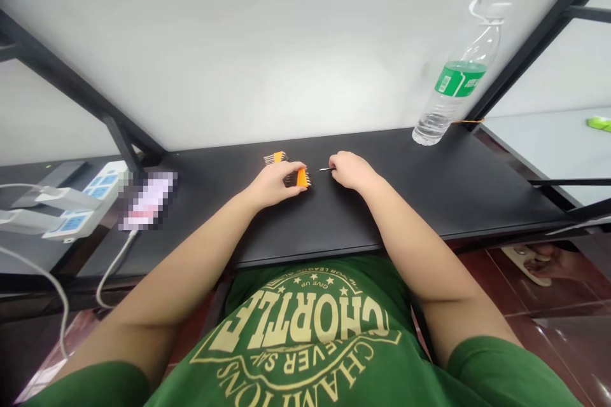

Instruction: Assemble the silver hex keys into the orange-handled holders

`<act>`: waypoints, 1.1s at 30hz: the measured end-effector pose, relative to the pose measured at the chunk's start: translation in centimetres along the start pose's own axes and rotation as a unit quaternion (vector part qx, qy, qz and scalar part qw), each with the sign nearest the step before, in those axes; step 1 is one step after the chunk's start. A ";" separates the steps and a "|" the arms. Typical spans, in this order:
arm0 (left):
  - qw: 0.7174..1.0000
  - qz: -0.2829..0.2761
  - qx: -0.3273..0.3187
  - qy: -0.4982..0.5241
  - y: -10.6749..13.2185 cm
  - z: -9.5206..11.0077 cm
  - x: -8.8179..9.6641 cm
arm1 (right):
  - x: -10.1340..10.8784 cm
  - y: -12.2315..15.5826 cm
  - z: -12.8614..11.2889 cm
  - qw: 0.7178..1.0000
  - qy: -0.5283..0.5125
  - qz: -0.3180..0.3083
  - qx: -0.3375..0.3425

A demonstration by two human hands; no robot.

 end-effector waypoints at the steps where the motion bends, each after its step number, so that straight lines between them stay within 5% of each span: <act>1: 1.000 0.000 0.002 0.000 0.0 0.0 0.0 | -0.1 0.0 0.0 1.000 0.001 -0.002 -0.004; 8: 1.000 -0.005 0.005 0.001 0.1 -0.1 -0.1 | 0.0 0.0 -0.1 1.000 0.011 -0.004 -0.017; 16: 1.000 -0.014 0.006 -0.006 0.1 -0.2 -0.3 | -0.1 1.2 -1.4 0.988 -0.042 -0.116 -0.088; 26: 1.000 -0.015 0.001 -0.012 0.1 -0.2 -0.4 | 0.6 0.8 -3.5 0.989 -0.129 0.020 0.074; 33: 1.000 -0.011 0.000 -0.015 0.1 -0.2 -0.4 | 1.1 0.8 -3.7 0.983 -0.157 0.038 0.086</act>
Point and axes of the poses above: each hand's wrist, its own y-axis away from the middle knuckle, its own x-axis out of the back of the hand, z = x × y, the point moved 7 cm from there along -y, towards the middle knuckle, and after that the axes turned 12 degrees about z, right-handed, at the moved point
